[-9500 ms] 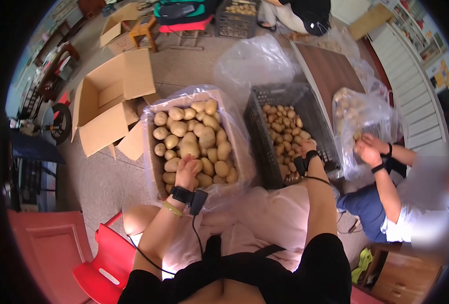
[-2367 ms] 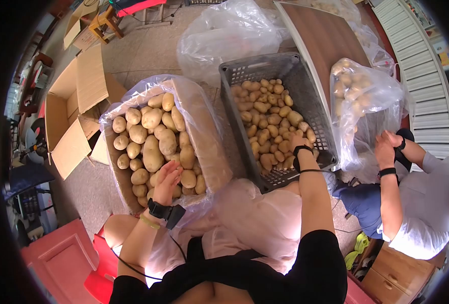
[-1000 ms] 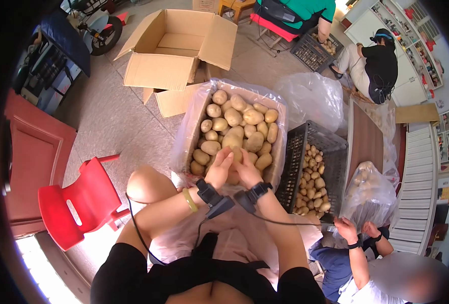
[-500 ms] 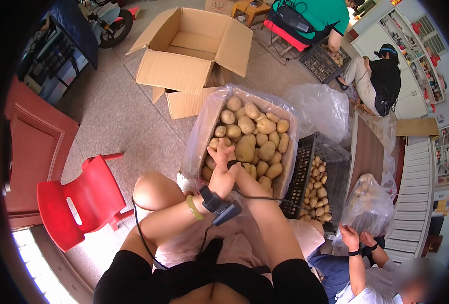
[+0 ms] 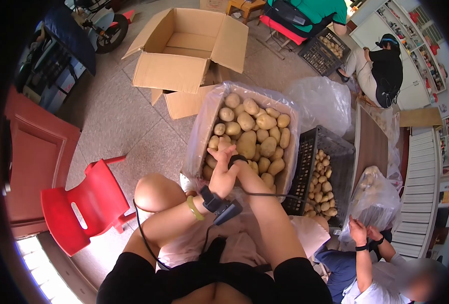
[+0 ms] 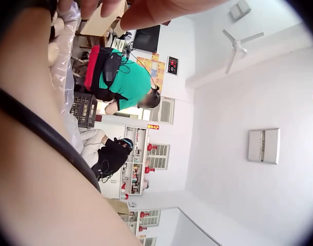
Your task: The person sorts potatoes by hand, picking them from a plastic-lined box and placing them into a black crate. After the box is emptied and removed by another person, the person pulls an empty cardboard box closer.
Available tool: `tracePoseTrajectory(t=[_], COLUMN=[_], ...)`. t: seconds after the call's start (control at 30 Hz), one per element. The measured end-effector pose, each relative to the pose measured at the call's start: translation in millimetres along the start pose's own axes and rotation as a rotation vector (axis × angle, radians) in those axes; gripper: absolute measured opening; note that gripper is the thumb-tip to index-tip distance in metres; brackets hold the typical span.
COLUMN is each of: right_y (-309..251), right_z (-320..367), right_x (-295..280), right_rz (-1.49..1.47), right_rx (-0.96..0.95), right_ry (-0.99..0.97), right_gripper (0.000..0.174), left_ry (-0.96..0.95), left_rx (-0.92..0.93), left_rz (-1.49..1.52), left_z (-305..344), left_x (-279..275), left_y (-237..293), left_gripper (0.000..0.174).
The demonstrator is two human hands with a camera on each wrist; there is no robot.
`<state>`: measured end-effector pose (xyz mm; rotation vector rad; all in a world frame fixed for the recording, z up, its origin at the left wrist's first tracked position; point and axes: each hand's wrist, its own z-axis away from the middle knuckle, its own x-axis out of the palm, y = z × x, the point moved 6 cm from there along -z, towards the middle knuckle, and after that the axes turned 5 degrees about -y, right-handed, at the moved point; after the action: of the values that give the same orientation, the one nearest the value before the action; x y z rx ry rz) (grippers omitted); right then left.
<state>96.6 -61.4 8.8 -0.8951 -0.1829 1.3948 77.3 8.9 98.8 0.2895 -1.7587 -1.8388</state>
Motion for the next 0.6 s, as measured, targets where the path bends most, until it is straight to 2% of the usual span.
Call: tracePoseTrajectory(t=[0.03, 0.1, 0.13, 0.2, 0.27, 0.33, 0.43, 0.5, 0.53, 0.6], right_y=[-0.5, -5.2, 8.0, 23.4, 28.2, 23.2, 13.8, 16.4, 21.0, 35.5], right_z=[-1.3, -9.2, -16.2, -26.9, -36.7, -45.5, -56.5, -57.4, -55.3, -42.3], right_x=[-0.6, -0.2, 3.7, 7.6, 10.5, 14.1, 16.6, 12.1, 8.5, -5.8], right_rz=[-0.007, 0.264, 0.26, 0.032, 0.049, 0.088, 0.147, 0.191, 0.21, 0.235], right_rx=[0.001, -0.002, -0.004, -0.416, -0.46, -0.555, -0.688, -0.759, -0.788, -0.833], right_ry=[0.005, 0.013, 0.015, 0.205, 0.185, 0.147, 0.103, 0.083, 0.079, 0.105], right_gripper=[0.063, 0.066, 0.066, 0.059, 0.058, 0.056, 0.054, 0.052, 0.051, 0.05], left_ry=[-0.008, -0.016, -0.019, -0.002, 0.018, 0.033, -0.013, 0.108, 0.03, 0.016], left_rx=[0.0, -0.06, -0.058, -0.067, -0.035, 0.001, -0.018, 0.193, 0.095, 0.135], left_rz=[-0.003, 0.01, 0.005, 0.073, 0.025, -0.032, 0.074, -0.325, -0.006, 0.003], left_z=[0.4, 0.3, -0.1, 0.3, -5.4, -7.5, -8.0, -8.3, -14.6, -14.3], left_x=[1.4, 2.3, 2.6, 1.8, -2.9, -4.9, -2.4, -6.1, -3.6, 0.4], left_y=[1.5, 3.7, 5.5, 6.3, -16.1, -11.2, -7.4, -1.6, -24.7, -27.1], left_gripper=[0.042, 0.042, 0.042, 0.042, 0.042, 0.042, 0.04, 0.042, 0.036, 0.033])
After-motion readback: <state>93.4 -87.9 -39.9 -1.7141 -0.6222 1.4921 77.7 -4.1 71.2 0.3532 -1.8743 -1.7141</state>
